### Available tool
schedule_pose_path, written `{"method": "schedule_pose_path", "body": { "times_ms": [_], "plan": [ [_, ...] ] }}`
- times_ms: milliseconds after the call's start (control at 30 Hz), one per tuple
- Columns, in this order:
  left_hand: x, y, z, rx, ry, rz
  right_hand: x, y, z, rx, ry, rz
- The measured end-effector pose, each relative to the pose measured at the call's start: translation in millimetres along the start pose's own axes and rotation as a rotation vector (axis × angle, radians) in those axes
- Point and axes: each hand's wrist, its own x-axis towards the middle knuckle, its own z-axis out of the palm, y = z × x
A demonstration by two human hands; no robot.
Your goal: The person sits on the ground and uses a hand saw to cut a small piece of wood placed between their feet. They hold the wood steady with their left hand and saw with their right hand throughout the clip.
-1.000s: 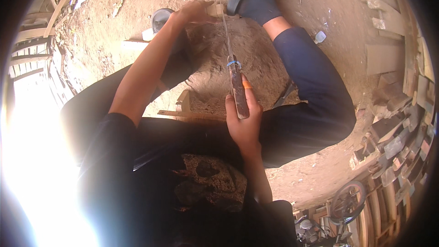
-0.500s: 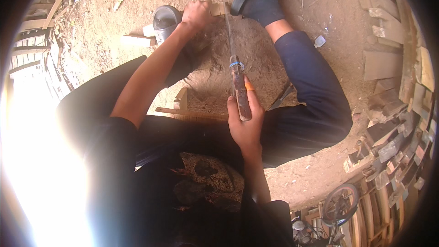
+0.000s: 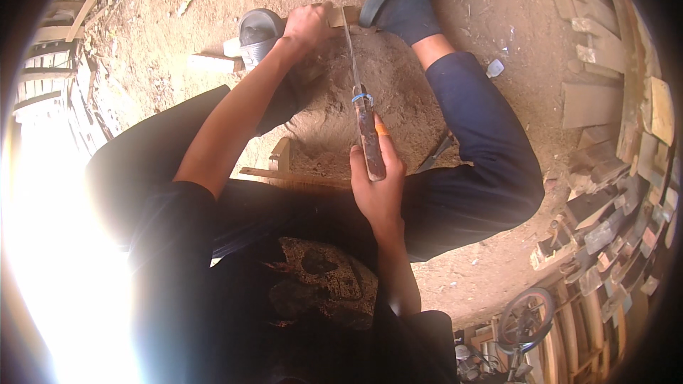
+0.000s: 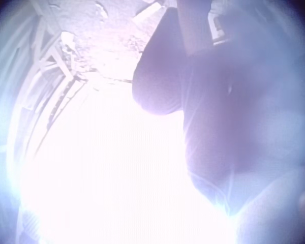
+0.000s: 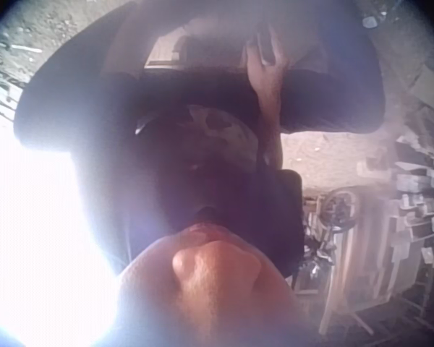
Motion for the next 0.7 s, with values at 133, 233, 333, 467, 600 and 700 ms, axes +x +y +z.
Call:
{"method": "schedule_pose_path", "body": {
  "times_ms": [133, 233, 333, 467, 600, 700],
  "plan": [
    [-1.5, 2.3, -2.3, 0.022, -0.013, 0.007, -3.1, -5.7, -3.0, -0.055, -0.007, -0.001],
    [2.3, -4.1, -6.0, 0.041, -0.075, 0.017, -28.9, -9.2, -5.9, -0.091, -0.009, -0.008],
    [9.6, -3.5, 2.0, 0.067, -0.060, 0.078, -53.7, -27.6, -12.9, -0.157, -0.030, 0.063],
    [7.8, 6.2, -6.0, 0.069, -0.115, -0.001, -38.9, -15.5, -1.9, -0.159, -0.009, -0.039],
    [13.1, -0.9, 4.6, 0.078, -0.133, -0.033, -56.1, -43.9, -11.9, -0.082, -0.076, 0.057],
    [13.3, -0.4, 6.6, 0.115, -0.064, -0.029, -88.2, -50.4, -22.9, -0.159, -0.088, 0.056]
  ]
}}
